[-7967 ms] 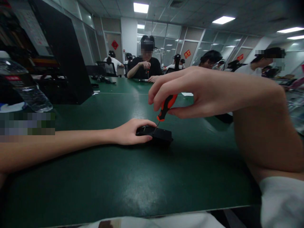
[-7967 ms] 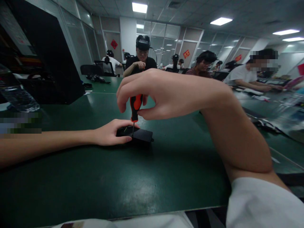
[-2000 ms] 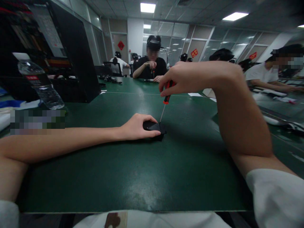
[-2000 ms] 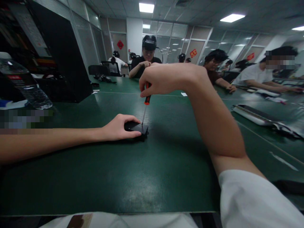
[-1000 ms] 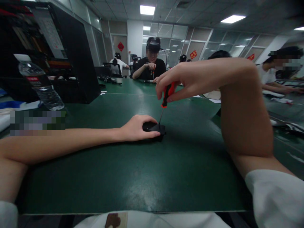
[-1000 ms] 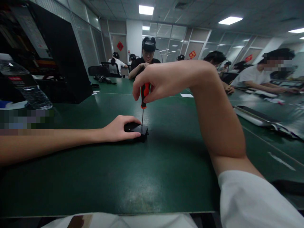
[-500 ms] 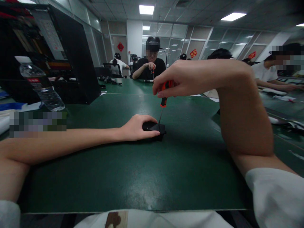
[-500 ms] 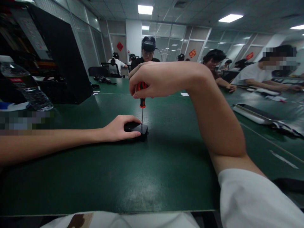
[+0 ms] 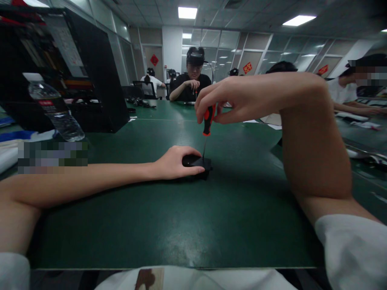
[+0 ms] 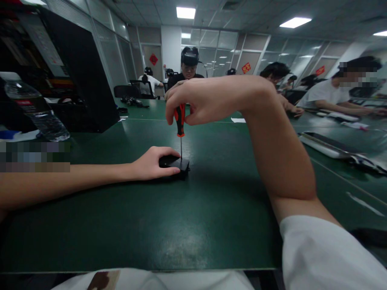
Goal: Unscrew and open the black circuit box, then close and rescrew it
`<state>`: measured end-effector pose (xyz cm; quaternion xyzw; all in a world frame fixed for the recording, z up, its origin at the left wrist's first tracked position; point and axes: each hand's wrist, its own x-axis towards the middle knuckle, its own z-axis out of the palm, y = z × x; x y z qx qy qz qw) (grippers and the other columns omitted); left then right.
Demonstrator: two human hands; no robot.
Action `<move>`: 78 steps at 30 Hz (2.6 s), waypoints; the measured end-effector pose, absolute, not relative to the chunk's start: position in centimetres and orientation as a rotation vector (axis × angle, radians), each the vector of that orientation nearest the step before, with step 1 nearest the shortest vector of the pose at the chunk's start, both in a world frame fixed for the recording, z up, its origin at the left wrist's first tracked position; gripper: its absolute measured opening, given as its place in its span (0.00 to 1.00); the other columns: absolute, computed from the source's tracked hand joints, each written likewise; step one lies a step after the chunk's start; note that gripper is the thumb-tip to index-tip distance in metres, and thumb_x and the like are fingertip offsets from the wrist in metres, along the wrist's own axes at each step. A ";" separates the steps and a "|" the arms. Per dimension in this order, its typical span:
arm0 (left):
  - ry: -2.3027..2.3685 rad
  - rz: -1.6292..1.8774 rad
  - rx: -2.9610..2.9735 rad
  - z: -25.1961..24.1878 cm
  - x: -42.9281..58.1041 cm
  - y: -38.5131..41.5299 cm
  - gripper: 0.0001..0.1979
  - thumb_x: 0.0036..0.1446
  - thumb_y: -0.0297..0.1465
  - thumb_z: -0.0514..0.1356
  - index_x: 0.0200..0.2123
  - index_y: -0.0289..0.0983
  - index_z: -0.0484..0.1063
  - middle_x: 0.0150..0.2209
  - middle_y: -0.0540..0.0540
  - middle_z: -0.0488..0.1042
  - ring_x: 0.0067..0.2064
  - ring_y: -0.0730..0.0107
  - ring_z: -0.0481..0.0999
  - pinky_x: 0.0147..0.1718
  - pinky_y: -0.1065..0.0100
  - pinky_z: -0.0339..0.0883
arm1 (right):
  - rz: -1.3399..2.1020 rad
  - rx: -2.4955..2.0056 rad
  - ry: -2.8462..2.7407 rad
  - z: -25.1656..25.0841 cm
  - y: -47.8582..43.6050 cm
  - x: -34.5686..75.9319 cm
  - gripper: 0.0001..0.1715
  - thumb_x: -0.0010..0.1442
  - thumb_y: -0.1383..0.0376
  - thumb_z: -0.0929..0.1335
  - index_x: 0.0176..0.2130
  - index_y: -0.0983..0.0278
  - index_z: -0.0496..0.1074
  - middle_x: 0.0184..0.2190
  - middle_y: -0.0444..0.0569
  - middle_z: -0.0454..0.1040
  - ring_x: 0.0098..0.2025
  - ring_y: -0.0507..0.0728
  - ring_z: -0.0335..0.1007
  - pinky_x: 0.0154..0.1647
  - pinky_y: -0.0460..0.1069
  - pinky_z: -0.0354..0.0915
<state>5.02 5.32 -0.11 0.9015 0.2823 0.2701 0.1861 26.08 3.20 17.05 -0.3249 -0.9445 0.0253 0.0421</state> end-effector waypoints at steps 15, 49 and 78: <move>0.810 0.741 2.548 0.0 4.9 5.3 0.24 0.57 0.47 0.66 0.49 0.35 0.78 0.45 0.42 0.81 0.44 0.60 0.80 0.43 0.64 0.70 | -0.025 -0.984 -2.919 17.2 3.4 26.1 0.23 0.64 0.51 0.66 0.50 0.61 0.78 0.45 0.49 0.79 0.44 0.56 0.72 0.45 0.50 0.66; 0.892 0.701 2.554 0.2 5.0 5.2 0.25 0.57 0.47 0.66 0.49 0.34 0.77 0.45 0.42 0.81 0.44 0.60 0.80 0.45 0.63 0.72 | -0.229 -0.772 -2.995 16.8 3.4 26.4 0.17 0.62 0.68 0.69 0.52 0.63 0.77 0.48 0.47 0.77 0.42 0.54 0.70 0.41 0.48 0.63; 0.860 0.747 2.575 -0.2 4.8 5.6 0.22 0.57 0.44 0.67 0.48 0.34 0.77 0.44 0.43 0.81 0.42 0.61 0.79 0.45 0.64 0.71 | -0.262 -1.090 -2.968 16.6 3.6 25.9 0.23 0.68 0.59 0.65 0.52 0.75 0.76 0.41 0.46 0.79 0.43 0.53 0.72 0.48 0.51 0.61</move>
